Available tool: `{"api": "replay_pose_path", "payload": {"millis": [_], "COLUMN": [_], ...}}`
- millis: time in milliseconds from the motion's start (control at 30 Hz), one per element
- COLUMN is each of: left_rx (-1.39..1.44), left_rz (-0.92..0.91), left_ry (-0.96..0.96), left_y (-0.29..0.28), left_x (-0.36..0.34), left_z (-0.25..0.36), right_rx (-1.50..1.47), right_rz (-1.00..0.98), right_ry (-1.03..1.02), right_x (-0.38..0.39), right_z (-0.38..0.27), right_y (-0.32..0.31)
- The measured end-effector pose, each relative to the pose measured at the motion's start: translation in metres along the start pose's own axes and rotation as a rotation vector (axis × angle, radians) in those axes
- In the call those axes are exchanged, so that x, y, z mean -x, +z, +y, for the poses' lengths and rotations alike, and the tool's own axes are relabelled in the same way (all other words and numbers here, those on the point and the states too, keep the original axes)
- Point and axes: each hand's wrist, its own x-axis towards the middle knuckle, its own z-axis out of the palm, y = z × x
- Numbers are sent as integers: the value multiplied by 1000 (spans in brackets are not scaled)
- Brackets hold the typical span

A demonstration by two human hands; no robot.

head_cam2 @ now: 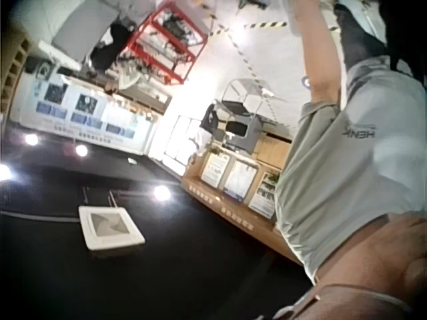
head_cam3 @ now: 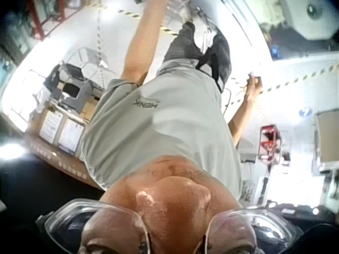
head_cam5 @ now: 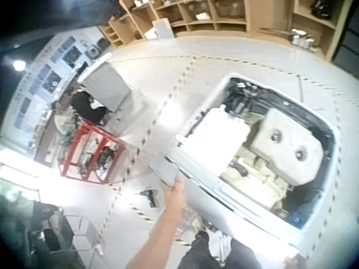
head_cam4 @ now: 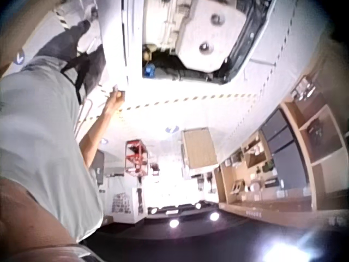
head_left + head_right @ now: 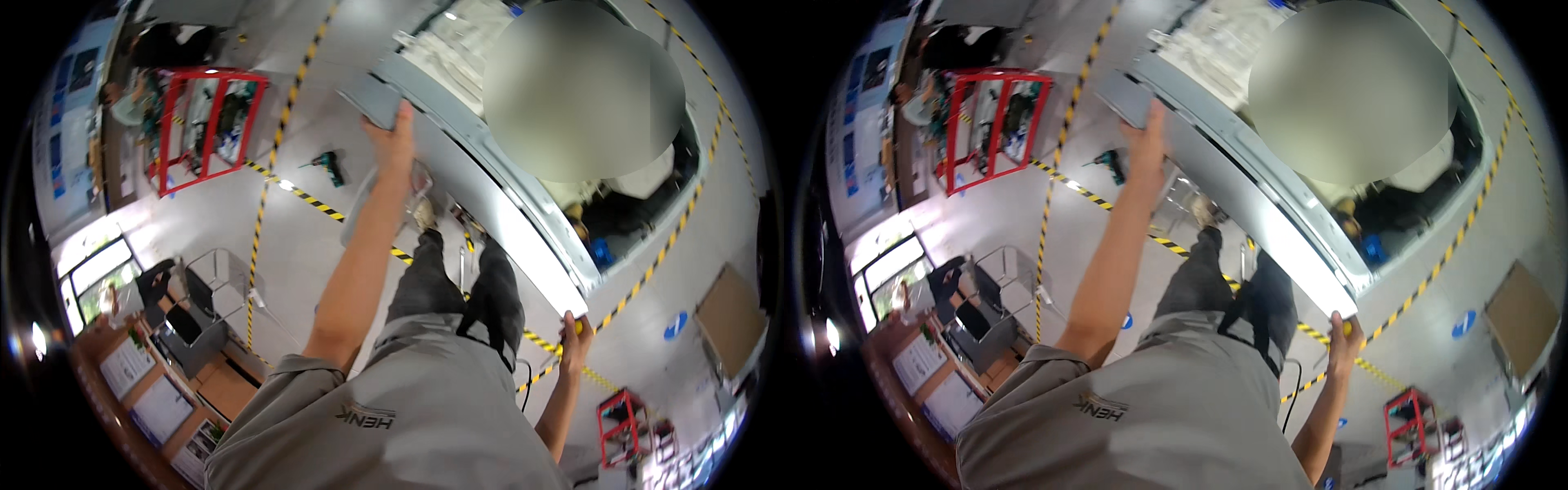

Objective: The person disassembles the top and front components of a washing machine by hand and with a screwdriver, removes the detergent drawer, and works on the internal wiring and structural screws.

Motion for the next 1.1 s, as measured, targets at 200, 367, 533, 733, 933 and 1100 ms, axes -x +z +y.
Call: {"api": "replay_pose_path", "payload": {"millis": [200, 367, 533, 733, 933, 1100], "left_rx": [35, -241, -123, -248, -678, -642], "left_rz": [-12, -14, -166, -35, 232, 398], "left_ry": [-47, -201, -425, -274, -243, -673], "left_y": [-1, 2, -18, -148, -268, -339], "left_x": [2, -3, 20, 61, 243, 420], "left_z": [9, 24, 46, -50, -119, -227], "right_rx": [19, -95, -22, 86, 126, 297], "right_rz": [18, 107, 199, 133, -71, -163], "right_ry": [-60, -93, -151, -261, -335, -356], "right_x": [0, 4, 8, 2, -16, -22], "right_z": [-6, 3, 6, 7, 19, 9], "right_y": [3, 12, 8, -3, -16, -25]}}
